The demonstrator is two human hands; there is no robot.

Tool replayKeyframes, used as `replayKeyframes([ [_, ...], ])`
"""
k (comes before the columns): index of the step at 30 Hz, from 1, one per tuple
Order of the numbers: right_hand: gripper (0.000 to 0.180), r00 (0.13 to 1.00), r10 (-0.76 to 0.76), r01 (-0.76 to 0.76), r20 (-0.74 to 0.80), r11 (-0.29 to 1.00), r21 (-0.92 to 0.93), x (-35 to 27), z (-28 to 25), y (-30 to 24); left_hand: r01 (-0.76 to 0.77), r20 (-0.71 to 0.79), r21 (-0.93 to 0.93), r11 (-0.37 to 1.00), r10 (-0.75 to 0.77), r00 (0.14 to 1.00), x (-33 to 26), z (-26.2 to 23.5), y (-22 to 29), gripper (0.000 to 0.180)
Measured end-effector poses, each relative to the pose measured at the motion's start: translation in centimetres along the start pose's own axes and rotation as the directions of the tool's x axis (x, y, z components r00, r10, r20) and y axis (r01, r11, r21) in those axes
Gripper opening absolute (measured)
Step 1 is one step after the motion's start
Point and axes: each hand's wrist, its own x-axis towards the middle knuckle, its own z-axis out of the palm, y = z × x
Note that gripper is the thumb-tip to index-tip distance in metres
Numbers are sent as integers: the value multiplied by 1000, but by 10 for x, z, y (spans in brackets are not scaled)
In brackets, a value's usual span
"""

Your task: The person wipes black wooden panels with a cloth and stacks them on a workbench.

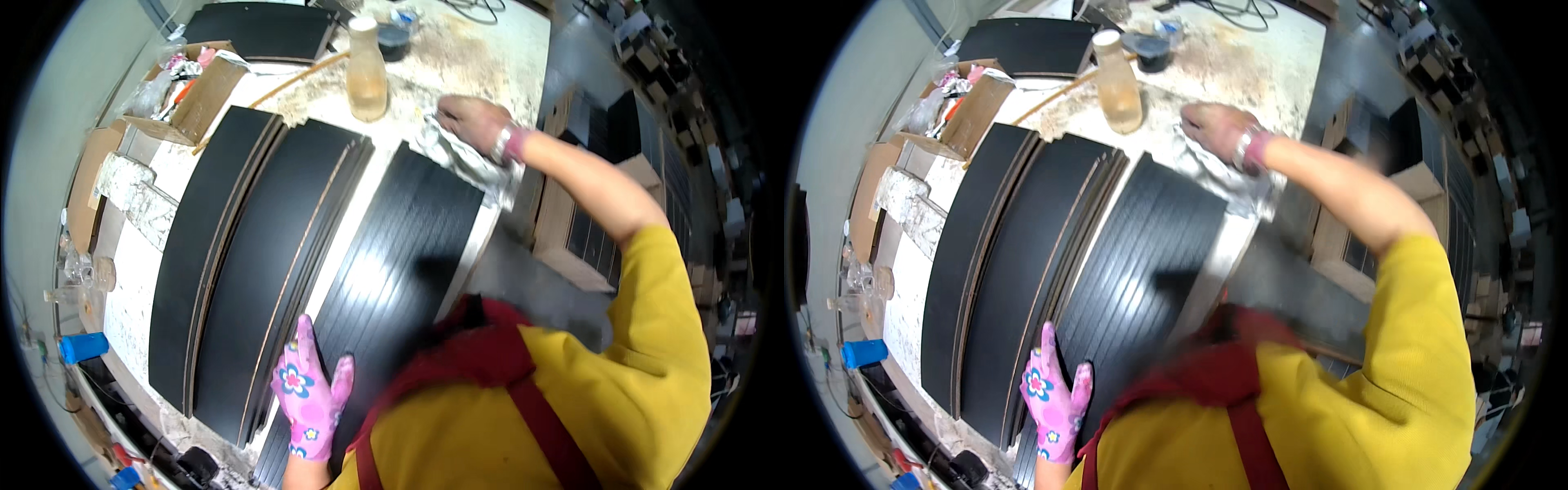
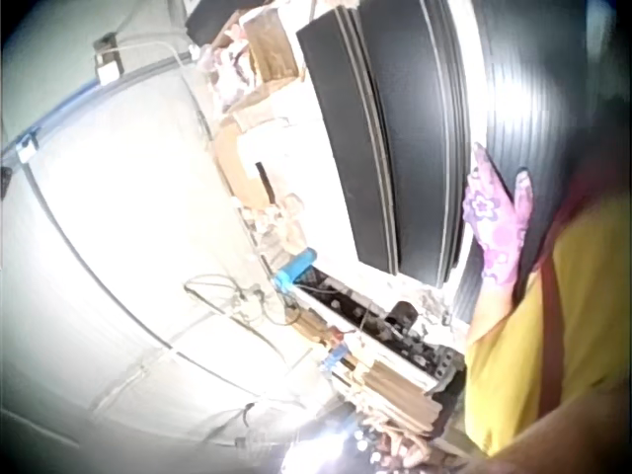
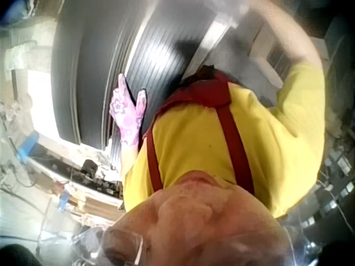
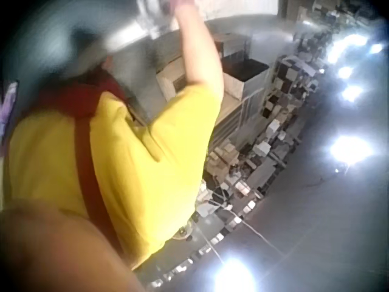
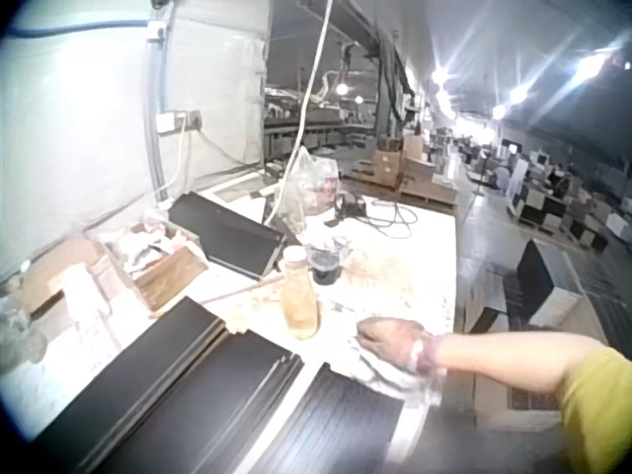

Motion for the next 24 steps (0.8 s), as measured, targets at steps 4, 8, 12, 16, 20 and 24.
replayKeyframes([
  [4, 13, 913, -387, 406, -132, 896, 180, -74, 12, -58, -9, -28, -21, 1000, 9, 1000, -6, 7, -3, 75],
  [8, 12, 831, -512, 523, -217, 852, -5, -80, 26, -51, -13, -25, -10, 1000, 13, 1000, -8, 5, -2, 76],
  [12, 11, 965, -259, 246, 52, 954, 174, -79, 12, -56, -10, -14, -9, 1000, 10, 1000, -3, 3, -1, 76],
  [16, 9, 869, -479, 493, -122, 858, 144, -91, 26, -53, -11, -16, -17, 1000, 10, 1000, -6, 3, -2, 75],
  [20, 6, 836, -528, 516, -151, 849, -114, -65, 9, -34, 7, 4, 8, 1000, -7, 1000, -6, 3, 1, 74],
  [24, 11, 787, -614, 617, 58, 785, -59, -95, 14, -80, 52, 47, -50, 997, -49, 998, -4, -2, 2, 73],
])
